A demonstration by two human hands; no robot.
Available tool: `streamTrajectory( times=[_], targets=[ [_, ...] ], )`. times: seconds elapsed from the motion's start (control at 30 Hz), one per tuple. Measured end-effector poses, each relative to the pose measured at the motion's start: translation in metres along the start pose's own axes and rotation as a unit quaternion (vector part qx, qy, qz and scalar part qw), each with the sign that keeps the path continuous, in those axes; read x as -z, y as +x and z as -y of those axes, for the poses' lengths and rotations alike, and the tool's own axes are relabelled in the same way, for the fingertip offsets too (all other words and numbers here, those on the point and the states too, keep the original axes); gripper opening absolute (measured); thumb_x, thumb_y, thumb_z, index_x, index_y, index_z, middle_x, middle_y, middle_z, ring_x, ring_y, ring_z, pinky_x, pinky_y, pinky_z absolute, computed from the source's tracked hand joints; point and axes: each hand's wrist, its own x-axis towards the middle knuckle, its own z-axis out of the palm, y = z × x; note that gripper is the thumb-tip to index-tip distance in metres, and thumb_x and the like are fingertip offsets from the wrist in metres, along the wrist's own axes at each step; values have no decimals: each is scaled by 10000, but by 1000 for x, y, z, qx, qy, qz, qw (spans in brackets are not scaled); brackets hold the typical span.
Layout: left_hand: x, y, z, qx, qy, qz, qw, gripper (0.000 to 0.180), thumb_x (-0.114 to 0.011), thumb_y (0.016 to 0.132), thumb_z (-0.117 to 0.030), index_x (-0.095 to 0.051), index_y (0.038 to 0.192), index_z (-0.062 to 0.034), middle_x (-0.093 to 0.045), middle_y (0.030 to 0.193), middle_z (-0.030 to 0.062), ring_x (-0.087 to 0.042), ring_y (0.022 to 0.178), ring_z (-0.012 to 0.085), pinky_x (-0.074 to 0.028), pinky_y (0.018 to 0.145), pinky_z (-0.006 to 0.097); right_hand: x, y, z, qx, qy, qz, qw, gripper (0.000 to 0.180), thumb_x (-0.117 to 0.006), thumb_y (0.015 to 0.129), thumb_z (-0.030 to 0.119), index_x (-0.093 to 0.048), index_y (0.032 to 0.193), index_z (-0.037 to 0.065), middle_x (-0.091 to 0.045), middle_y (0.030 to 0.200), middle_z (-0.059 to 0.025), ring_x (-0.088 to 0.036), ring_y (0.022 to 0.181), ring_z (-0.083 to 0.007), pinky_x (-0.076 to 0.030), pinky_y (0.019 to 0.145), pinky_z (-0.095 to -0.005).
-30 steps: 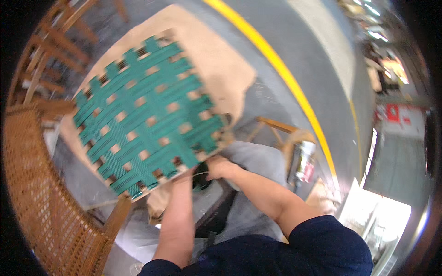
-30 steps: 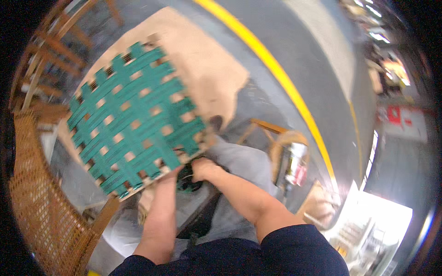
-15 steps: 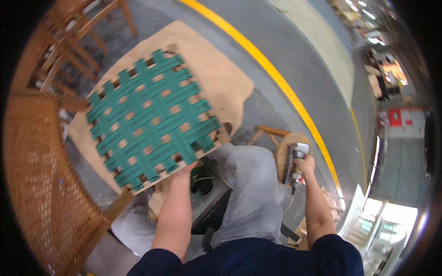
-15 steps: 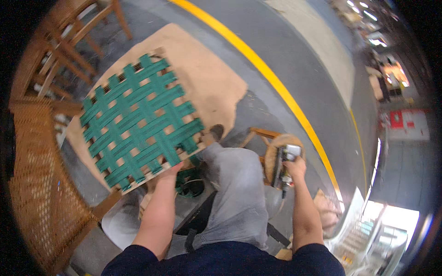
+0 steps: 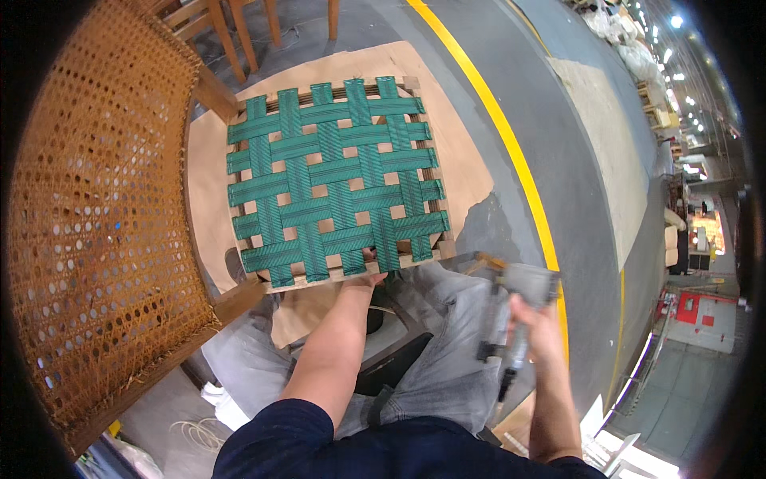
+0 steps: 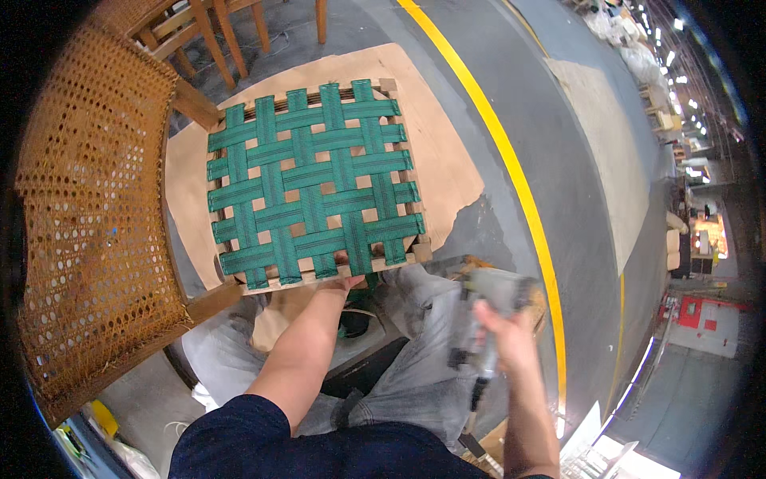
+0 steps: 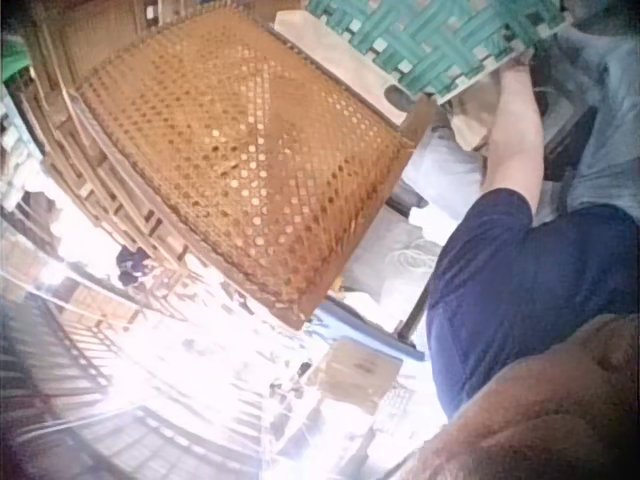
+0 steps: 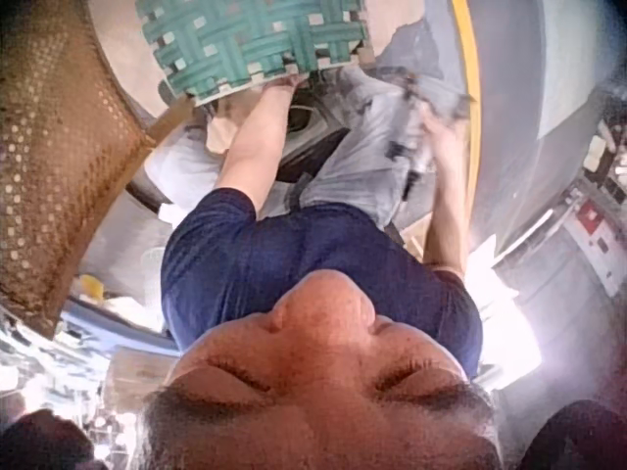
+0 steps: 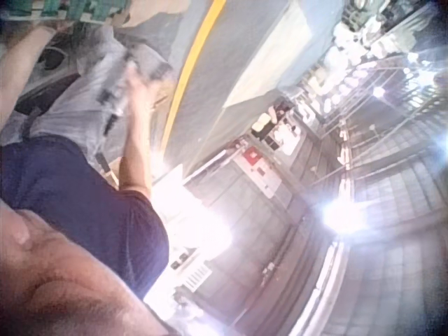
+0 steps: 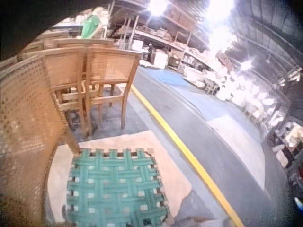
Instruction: The person weaves green straps into a wooden chair seat frame, alternating over and under existing strands. They use a staple gun to secure the straps at intervals and trim excess material with scissors. The process continues until the seat surface is fully covered with a woven pattern.
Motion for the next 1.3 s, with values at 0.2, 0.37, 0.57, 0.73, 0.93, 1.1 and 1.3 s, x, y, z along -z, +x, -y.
streamTrajectory(
  times=[0.2, 0.37, 0.57, 0.73, 0.93, 1.1, 1.3],
  targets=[
    [28, 18, 4, 5, -74, 24, 997, 299, -536, 996, -406, -650, 1113, -156, -688, 1128, 49, -643, 1027, 223, -546, 828, 410, -124, 35, -14, 3, -54, 171, 984, 196, -754, 922, 186, -683, 955, 6, -630, 694, 6, -555, 533, -85, -445, 463, -280],
    [50, 44, -13, -75, 51, 221, 971, 324, -499, 1006, -414, -618, 1164, -157, -672, 1169, 45, -616, 1065, 240, -510, 906, 447, -152, 47, -14, 5, -126, 195, 973, 227, -751, 928, 209, -688, 984, -2, -630, 705, 3, -561, 521, -82, -446, 448, -273],
    [44, 39, 10, 21, -56, 184, 981, 390, -486, 1011, -438, -614, 1197, -120, -672, 1183, 51, -630, 1041, 213, -555, 871, 386, -139, 52, -34, -20, -114, 143, 983, 219, -761, 919, 207, -681, 925, 3, -623, 676, -5, -558, 508, -87, -436, 440, -274],
    [54, 48, -10, 96, -225, 271, 931, 469, -393, 1031, -458, -584, 1279, -108, -627, 1262, 94, -648, 1074, 239, -596, 865, 359, -154, 47, -23, -9, -127, 163, 978, 210, -760, 918, 195, -671, 886, 7, -611, 636, -6, -550, 493, -90, -430, 439, -277],
    [50, 53, -16, -14, -59, 267, 962, 387, -441, 1033, -430, -618, 1198, -128, -678, 1186, 50, -639, 1031, 206, -545, 835, 371, -154, 47, -13, 11, -152, 187, 970, 213, -759, 920, 196, -672, 863, 10, -615, 630, -4, -549, 493, -86, -432, 442, -281],
    [63, 42, -15, -6, -22, 227, 974, 463, -482, 1009, -500, -583, 1279, -138, -643, 1248, 111, -673, 1009, 264, -591, 843, 466, -157, 44, -23, 21, -135, 197, 971, 227, -765, 918, 216, -674, 886, 11, -620, 639, 1, -549, 498, -81, -425, 439, -280],
    [55, 31, 2, -88, 230, 121, 961, 289, -535, 1026, -387, -614, 1193, -165, -660, 1177, 28, -616, 1010, 219, -527, 830, 479, -168, 30, -21, 13, -105, 194, 975, 218, -759, 922, 226, -685, 905, 22, -634, 676, 9, -551, 505, -79, -423, 449, -275]
  ],
)
